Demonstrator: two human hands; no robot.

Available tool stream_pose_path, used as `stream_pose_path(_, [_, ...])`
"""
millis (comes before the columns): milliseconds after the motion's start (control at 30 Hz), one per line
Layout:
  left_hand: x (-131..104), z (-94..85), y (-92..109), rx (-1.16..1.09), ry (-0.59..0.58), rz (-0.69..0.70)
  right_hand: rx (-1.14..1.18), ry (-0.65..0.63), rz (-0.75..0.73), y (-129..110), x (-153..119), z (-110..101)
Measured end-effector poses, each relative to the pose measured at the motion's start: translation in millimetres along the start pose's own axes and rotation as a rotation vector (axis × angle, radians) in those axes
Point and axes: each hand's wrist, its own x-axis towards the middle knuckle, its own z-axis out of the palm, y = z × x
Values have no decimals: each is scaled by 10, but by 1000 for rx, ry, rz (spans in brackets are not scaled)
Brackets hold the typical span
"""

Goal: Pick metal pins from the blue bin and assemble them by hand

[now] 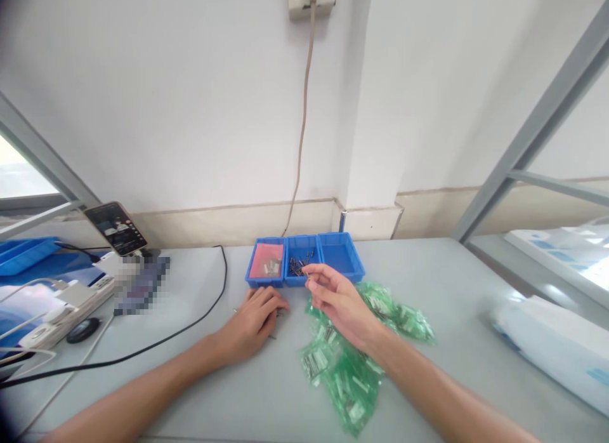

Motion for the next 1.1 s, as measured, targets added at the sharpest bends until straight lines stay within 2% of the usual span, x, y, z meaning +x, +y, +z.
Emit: stream_pose_path(1100, [-2,-17,17,-18,6,-2,40,-6,19,79,27,-32])
